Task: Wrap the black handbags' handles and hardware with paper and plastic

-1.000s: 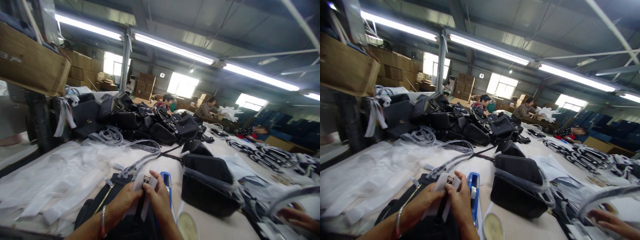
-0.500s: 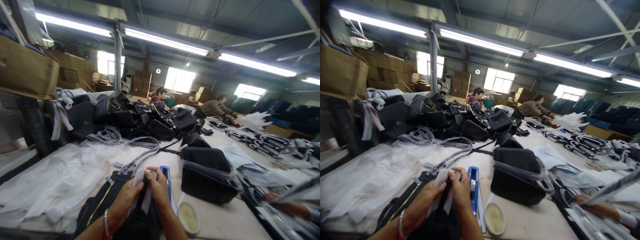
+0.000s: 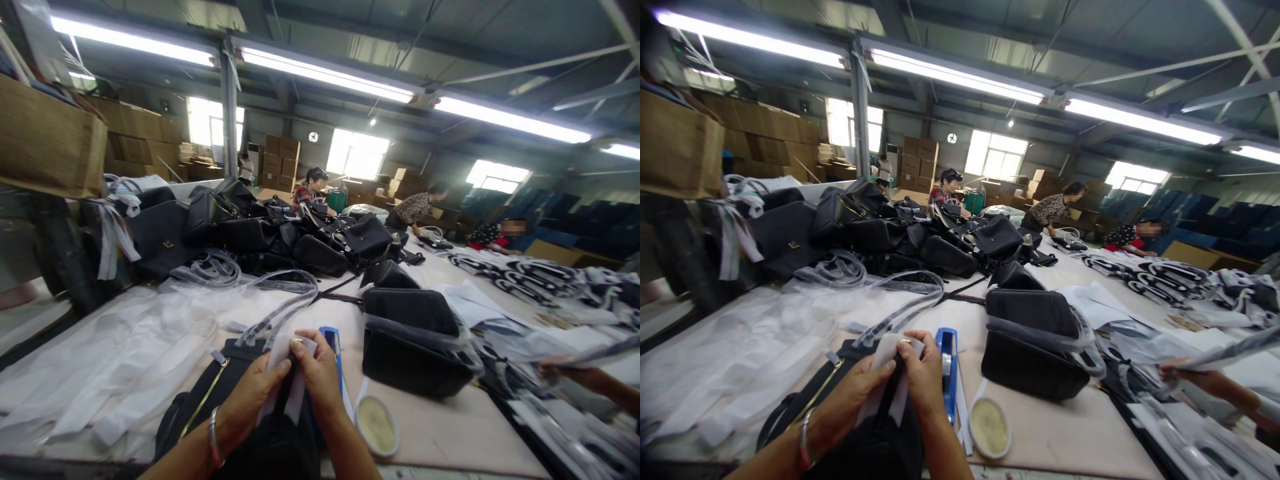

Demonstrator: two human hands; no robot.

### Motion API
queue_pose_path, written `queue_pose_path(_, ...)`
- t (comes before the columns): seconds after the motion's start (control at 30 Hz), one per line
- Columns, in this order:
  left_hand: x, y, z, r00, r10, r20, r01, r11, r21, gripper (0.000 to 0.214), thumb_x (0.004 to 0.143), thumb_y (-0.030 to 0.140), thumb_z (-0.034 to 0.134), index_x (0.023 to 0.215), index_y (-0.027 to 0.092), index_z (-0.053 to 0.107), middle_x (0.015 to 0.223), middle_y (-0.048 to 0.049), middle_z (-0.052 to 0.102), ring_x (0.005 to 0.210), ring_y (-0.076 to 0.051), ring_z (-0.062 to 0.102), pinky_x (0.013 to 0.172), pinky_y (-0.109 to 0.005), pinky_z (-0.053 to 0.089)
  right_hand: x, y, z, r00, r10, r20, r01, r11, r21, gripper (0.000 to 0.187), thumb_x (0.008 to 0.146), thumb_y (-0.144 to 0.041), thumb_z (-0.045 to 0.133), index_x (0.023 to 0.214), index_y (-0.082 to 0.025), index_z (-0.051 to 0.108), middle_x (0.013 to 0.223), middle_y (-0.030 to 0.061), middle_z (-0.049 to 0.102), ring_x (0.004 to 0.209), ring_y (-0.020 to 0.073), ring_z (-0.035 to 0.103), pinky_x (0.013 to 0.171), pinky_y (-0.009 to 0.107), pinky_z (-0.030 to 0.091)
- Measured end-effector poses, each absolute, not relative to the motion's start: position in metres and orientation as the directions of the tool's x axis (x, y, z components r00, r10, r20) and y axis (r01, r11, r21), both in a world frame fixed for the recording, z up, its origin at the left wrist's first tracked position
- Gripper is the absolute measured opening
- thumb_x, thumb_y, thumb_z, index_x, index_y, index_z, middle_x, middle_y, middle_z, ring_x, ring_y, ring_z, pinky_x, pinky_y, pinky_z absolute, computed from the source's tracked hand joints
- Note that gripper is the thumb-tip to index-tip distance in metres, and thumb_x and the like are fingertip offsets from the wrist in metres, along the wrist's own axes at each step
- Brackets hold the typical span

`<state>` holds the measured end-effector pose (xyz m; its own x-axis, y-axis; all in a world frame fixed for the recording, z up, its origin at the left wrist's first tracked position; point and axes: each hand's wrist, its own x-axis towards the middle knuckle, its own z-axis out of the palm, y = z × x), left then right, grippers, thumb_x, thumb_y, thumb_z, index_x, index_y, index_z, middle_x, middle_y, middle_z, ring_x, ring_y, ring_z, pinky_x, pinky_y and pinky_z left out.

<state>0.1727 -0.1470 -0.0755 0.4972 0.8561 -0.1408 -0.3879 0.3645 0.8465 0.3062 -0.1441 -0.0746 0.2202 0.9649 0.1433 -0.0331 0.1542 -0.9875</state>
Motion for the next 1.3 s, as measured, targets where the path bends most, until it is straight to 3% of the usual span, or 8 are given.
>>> queue_pose_path(0.4, 0.178, -0.148, -0.085, 0.469, 0.871, -0.144, -0.325, 0.322, 0.889, 0.052, 0.079, 0.043, 0.073, 0.12, 0.013, 0.062, 0.081, -0.0061, 0.071, 0.071, -0.017, 0.062, 0.065, -0.026, 0.047, 0.312, -0.151, -0.079, 0.205, 0.971, 0.125, -0.03, 0.134, -0.991, 0.026, 0.081, -0.037, 0.065, 0.099, -0.019, 0.064, 0.09, 0.0036, 0.069, 0.083, 0.0192, 0.062, 0.075, 0.029, 0.048)
queue_pose_path(0.87, 0.183, -0.148, -0.084, 0.437, 0.887, -0.146, -0.332, 0.31, 0.891, 0.051, 0.084, 0.041, 0.067, 0.126, 0.014, 0.058, 0.082, -0.0061, 0.072, 0.074, -0.017, 0.062, 0.067, -0.025, 0.047, 0.311, -0.147, -0.078, 0.236, 0.963, 0.131, -0.017, 0.139, -0.99, 0.028, 0.079, -0.042, 0.067, 0.093, -0.018, 0.065, 0.084, 0.003, 0.068, 0.077, 0.018, 0.061, 0.066, 0.026, 0.048)
queue_pose_path(1.03, 0.186, -0.147, -0.084, 0.423, 0.894, -0.144, -0.362, 0.313, 0.878, 0.048, 0.082, 0.039, 0.069, 0.123, 0.014, 0.061, 0.082, -0.0053, 0.072, 0.064, -0.015, 0.06, 0.062, -0.024, 0.045, 0.312, -0.146, -0.085, 0.211, 0.969, 0.125, -0.073, 0.143, -0.987, 0.031, 0.082, -0.043, 0.065, 0.099, -0.019, 0.064, 0.086, 0.0035, 0.07, 0.078, 0.0178, 0.063, 0.071, 0.028, 0.048)
queue_pose_path(1.3, 0.184, -0.146, -0.072, 0.415, 0.899, -0.14, -0.387, 0.314, 0.867, 0.05, 0.078, 0.037, 0.074, 0.119, 0.012, 0.063, 0.084, -0.0057, 0.072, 0.068, -0.016, 0.061, 0.061, -0.025, 0.045, 0.311, -0.142, -0.078, 0.214, 0.971, 0.108, -0.047, 0.121, -0.992, 0.032, 0.08, -0.044, 0.067, 0.099, -0.019, 0.064, 0.083, 0.0026, 0.068, 0.077, 0.0181, 0.061, 0.07, 0.028, 0.047)
